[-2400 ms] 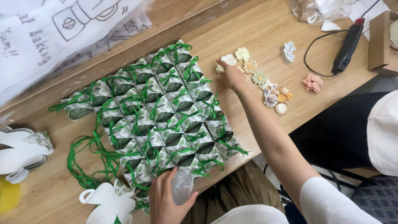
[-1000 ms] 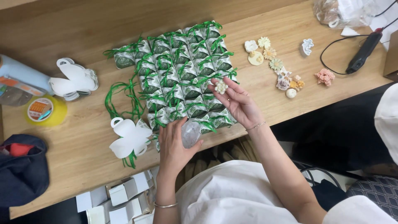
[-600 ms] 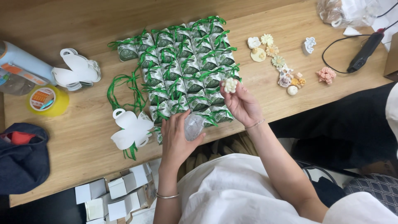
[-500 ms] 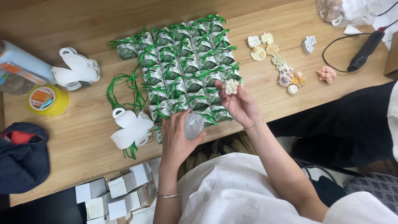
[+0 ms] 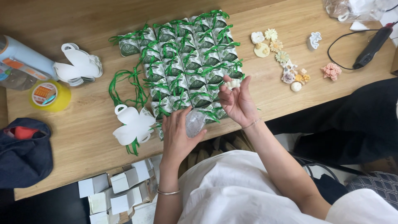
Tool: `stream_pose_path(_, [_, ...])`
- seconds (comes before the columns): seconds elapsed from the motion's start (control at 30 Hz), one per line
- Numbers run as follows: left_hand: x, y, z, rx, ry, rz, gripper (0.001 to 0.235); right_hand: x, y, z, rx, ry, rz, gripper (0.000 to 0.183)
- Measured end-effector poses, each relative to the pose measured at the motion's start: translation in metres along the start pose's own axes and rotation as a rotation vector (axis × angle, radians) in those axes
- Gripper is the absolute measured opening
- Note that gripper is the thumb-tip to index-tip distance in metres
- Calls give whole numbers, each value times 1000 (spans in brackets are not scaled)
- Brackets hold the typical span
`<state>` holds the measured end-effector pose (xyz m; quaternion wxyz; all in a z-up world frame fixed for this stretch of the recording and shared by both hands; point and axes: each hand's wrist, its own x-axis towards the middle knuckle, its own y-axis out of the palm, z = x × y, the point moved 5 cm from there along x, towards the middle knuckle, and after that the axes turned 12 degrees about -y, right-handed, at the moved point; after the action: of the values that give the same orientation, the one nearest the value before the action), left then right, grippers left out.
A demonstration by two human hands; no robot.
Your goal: Packaging small decorative items into gift boxes and tying them with green ribbons.
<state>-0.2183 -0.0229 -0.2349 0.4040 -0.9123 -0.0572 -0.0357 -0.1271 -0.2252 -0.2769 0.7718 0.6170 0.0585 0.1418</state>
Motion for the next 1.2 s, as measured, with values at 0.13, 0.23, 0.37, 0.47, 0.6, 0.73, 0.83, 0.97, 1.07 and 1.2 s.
stream_pose_path(0.13, [0, -1, -1, -4, 6, -5, 84, 0, -7, 3, -4, 19, 40, 59])
stream_pose_path(0.23, [0, -2, -1, -15, 0, 1, 83, 0, -1, 3, -17, 26, 57, 57])
stream_pose_path(0.37, [-1, -1, -1, -12, 7, -13, 83, -2, 5, 1, -1, 35, 14, 48])
stream_pose_path(0.47, [-3, -1, 0, -10, 10, -15, 84, -5, 9, 0, 10, 27, 7, 41])
stream_pose_path(0.6, [-4, -1, 1, -13, 8, -25, 90, -7, 10, 2, -11, 16, 64, 42])
stream_pose_path(0.73, [-1, -10, -5, -54, 6, -81, 98, -8, 50, -3, -139, 72, 81, 47])
stream_pose_path(0.83, [1, -15, -8, -90, 17, -126, 104, -8, 60, -6, -421, 103, 92, 39])
stream_pose_path(0.97, [2, -18, -12, -104, 63, -150, 111, -9, 38, -5, -761, 132, 13, 32])
stream_pose_path(1.07, [1, -13, -12, -87, 46, -129, 114, -10, 35, -4, -837, 149, -3, 30])
stream_pose_path(1.2, [0, -6, -11, -72, 37, -85, 117, -12, 30, -8, -925, 195, 34, 30])
